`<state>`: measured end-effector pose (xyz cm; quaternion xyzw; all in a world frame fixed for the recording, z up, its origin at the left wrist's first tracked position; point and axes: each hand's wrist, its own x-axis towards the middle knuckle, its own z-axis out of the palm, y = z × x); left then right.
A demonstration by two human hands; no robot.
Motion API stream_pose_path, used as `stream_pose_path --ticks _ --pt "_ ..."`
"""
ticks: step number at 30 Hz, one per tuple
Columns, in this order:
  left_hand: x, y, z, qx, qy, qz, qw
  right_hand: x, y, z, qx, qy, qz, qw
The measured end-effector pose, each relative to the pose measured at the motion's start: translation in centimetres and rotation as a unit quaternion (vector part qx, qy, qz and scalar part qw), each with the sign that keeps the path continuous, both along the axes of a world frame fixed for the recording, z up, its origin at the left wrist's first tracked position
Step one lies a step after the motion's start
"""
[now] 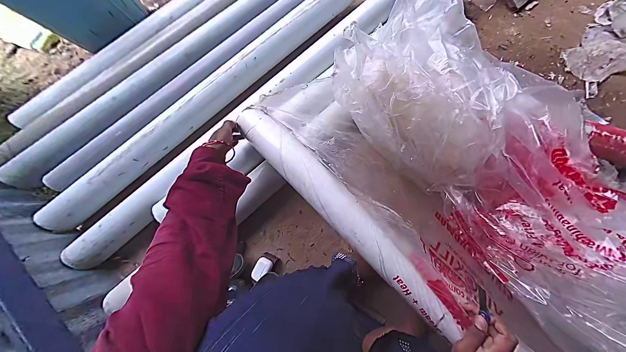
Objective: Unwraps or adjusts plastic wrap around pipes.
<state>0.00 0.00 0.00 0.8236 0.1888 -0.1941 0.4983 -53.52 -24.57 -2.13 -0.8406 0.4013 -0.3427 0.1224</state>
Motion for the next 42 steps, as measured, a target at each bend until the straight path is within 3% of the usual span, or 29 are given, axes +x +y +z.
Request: stream_pose_path --ticks 3,5,8,10,12,16,18,22,27,30,34,38,42 --pt "0.5 1.9 0.5 0.155 0.001 -0.107 0.982 0.0 -1.0 0.5 0.022 0.022 0.014 0.999" --pt "0.9 2.1 2.0 0.320 0.023 -0.247 0.914 0.1 -1.2 0.8 0.034 0.043 0.010 0.998" --pt "0.4 -1.0 3.4 0.449 0.039 -0.268 0.851 0.1 -1.0 0.6 0.031 0.065 0.033 0.997" --pt "0.5 -2.8 2.7 0.482 -0.038 -0.325 0.813 0.0 -0.9 0.7 0.032 0.083 0.053 0.995" --pt "1.0 -5.0 2.2 0.439 -0.100 -0.396 0.800 -0.1 -0.8 0.9 0.028 0.095 0.054 0.994" --pt "2.2 -7.0 1.8 0.433 0.017 -0.424 0.796 0.2 -0.6 1.3 0.029 0.100 0.075 0.992" --pt "3.5 -5.7 1.6 0.381 0.026 -0.426 0.820 1.9 -0.4 1.9 0.025 0.073 0.115 0.990" --pt "4.0 -3.6 2.1 0.262 -0.005 -0.393 0.882 9.9 1.1 4.1 0.117 -0.011 0.238 0.964" --pt "4.5 -1.3 1.5 0.133 -0.010 -0.357 0.925 23.8 4.7 6.5 0.118 0.106 0.422 0.892" --pt "6.2 -0.1 2.4 0.137 -0.028 -0.402 0.905 32.3 7.2 7.9 0.164 0.199 0.450 0.855" --pt "7.9 -0.7 5.3 0.195 -0.054 -0.514 0.834 40.3 10.4 7.6 0.156 0.277 0.476 0.820" --pt "8.4 -1.3 5.4 0.196 -0.093 -0.527 0.822 43.9 13.2 5.4 0.041 0.292 0.484 0.824" --pt "8.4 -1.5 5.6 0.209 -0.114 -0.546 0.803 45.9 14.3 4.7 0.011 0.368 0.460 0.808"
